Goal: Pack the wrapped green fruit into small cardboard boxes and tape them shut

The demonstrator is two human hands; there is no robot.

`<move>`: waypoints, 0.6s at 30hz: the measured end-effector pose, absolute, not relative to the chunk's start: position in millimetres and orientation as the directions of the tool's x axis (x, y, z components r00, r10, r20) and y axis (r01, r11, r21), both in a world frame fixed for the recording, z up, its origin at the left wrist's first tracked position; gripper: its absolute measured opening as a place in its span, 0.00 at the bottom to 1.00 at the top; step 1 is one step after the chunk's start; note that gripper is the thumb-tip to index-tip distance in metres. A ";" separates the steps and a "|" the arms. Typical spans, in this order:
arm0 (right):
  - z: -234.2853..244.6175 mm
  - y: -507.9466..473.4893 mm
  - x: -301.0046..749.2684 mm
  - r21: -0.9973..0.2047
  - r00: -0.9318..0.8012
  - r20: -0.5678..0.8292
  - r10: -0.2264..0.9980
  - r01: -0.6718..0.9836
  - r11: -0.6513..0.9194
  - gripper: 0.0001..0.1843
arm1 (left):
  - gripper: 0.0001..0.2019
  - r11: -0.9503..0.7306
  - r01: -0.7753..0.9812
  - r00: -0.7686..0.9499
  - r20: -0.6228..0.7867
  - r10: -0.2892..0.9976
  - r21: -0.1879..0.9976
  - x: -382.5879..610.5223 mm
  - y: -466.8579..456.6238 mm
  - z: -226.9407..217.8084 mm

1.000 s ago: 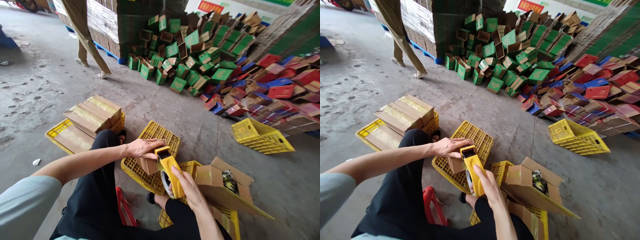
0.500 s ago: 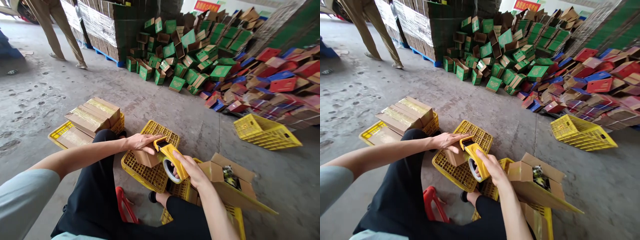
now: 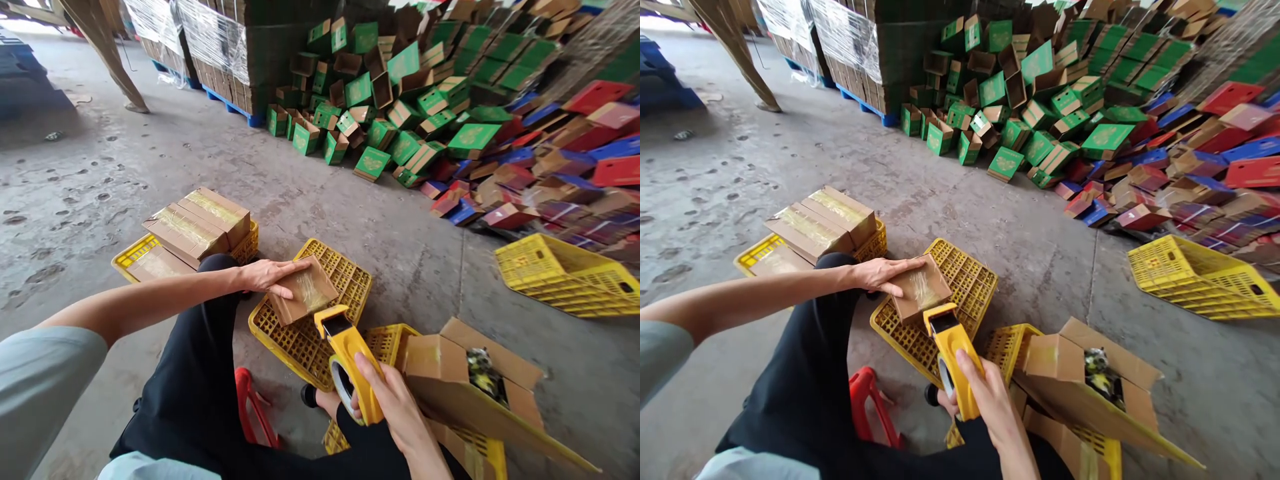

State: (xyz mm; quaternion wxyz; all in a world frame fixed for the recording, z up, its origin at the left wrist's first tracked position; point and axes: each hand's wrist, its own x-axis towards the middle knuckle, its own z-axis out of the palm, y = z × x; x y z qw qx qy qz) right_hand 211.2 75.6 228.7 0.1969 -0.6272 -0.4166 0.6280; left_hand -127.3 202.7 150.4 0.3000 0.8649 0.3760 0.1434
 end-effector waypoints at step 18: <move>291.0 57.0 221.0 -0.773 0.006 -0.593 0.805 0.275 -0.572 0.33 | 0.49 -0.576 0.599 0.698 -0.009 0.716 0.556 -112.6 192.8 157.2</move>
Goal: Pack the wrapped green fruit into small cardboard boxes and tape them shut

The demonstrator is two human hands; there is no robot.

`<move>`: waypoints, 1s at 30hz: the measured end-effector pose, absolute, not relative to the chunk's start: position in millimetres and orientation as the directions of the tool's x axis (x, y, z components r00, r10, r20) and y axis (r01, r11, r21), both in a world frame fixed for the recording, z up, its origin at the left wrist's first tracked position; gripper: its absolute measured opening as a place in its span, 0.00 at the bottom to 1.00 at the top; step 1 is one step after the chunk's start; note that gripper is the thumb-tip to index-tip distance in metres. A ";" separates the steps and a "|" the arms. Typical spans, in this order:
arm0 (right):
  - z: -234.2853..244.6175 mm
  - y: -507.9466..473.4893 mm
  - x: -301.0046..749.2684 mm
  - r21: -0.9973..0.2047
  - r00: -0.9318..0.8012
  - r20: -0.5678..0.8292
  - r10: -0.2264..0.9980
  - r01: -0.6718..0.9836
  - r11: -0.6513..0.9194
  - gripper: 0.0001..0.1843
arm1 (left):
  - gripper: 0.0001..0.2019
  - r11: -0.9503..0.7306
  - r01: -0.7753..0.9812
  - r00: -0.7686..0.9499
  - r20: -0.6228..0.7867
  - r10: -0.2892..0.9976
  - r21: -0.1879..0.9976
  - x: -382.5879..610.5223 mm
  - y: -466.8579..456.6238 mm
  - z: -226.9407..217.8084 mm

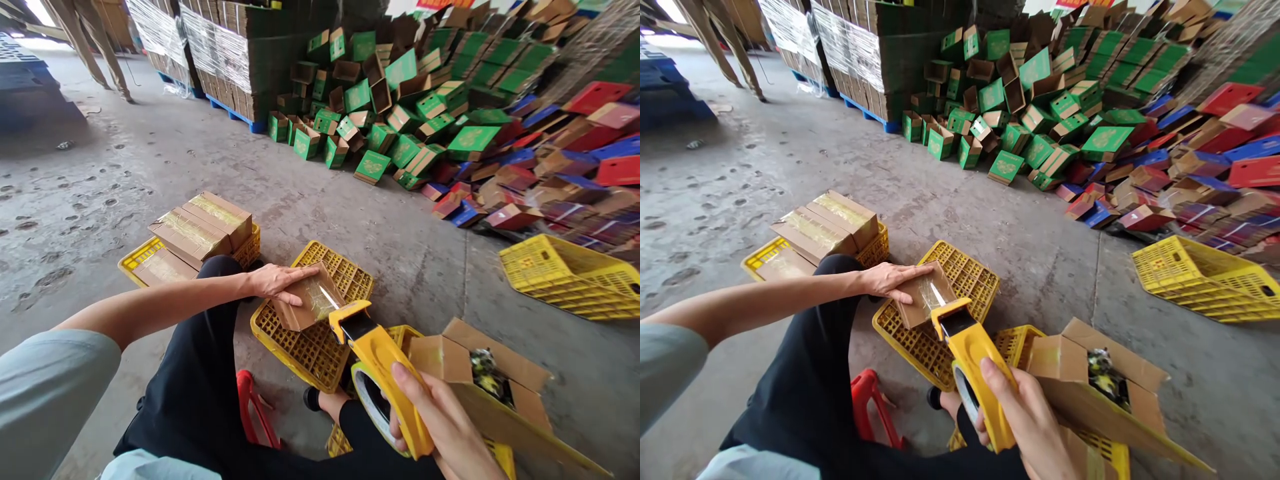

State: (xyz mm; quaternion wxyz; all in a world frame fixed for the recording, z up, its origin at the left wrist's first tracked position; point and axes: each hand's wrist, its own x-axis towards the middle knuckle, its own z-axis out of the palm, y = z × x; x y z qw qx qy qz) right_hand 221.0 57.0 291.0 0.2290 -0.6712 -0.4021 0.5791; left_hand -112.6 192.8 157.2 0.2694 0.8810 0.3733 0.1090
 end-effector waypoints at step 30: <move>246.7 58.3 239.1 -0.662 -0.107 -0.710 0.696 0.438 -0.608 0.32 | 0.38 -0.740 0.522 0.802 0.053 0.595 0.424 -106.7 192.8 159.7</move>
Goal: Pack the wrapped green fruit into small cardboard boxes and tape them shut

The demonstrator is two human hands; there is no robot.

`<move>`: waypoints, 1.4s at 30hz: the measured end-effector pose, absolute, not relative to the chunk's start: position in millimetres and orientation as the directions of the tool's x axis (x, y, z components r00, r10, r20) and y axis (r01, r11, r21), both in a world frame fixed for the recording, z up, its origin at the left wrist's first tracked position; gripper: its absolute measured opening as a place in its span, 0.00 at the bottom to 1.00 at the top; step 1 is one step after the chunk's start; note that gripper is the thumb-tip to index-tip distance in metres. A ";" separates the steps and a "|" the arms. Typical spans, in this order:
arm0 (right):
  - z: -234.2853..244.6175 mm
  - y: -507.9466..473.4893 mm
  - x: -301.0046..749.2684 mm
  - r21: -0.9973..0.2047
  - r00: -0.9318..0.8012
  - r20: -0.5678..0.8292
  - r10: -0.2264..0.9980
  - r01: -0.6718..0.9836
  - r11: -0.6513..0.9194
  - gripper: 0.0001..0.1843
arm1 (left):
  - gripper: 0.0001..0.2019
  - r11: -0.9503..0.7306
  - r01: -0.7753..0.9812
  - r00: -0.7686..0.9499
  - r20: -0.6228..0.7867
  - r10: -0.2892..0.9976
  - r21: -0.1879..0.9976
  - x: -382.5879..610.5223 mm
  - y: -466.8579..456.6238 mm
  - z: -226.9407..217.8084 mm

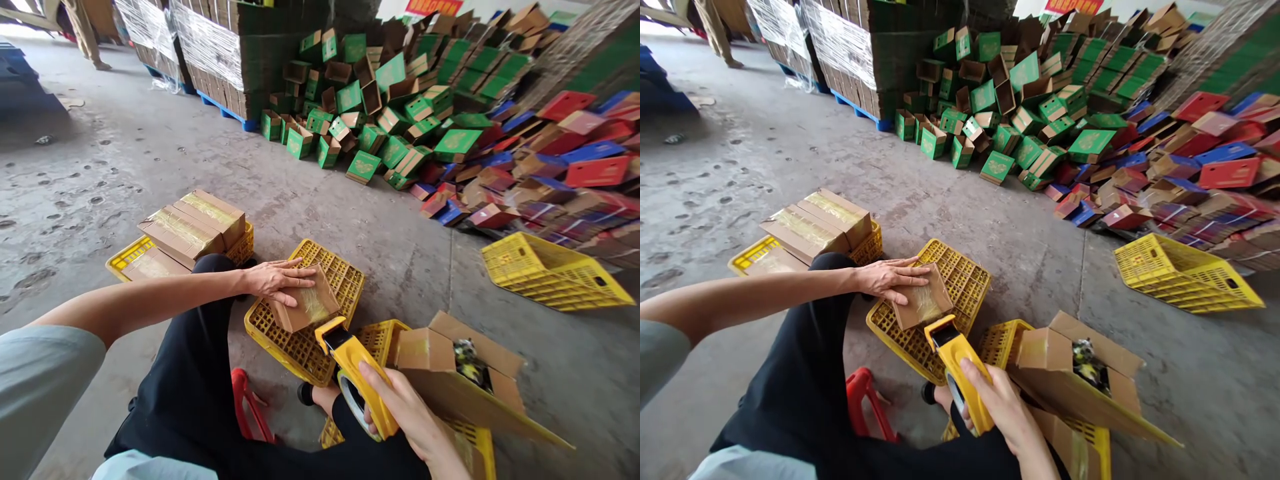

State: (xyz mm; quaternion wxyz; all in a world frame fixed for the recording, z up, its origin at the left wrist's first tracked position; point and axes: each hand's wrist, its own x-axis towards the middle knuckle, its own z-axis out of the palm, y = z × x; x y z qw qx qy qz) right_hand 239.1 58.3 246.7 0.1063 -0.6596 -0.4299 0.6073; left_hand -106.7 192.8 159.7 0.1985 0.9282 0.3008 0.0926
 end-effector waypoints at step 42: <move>161.6 42.2 236.3 -0.801 -0.185 -0.598 0.780 0.168 -0.574 0.32 | 0.49 -0.861 0.416 0.892 0.052 0.448 0.292 -67.7 185.7 166.9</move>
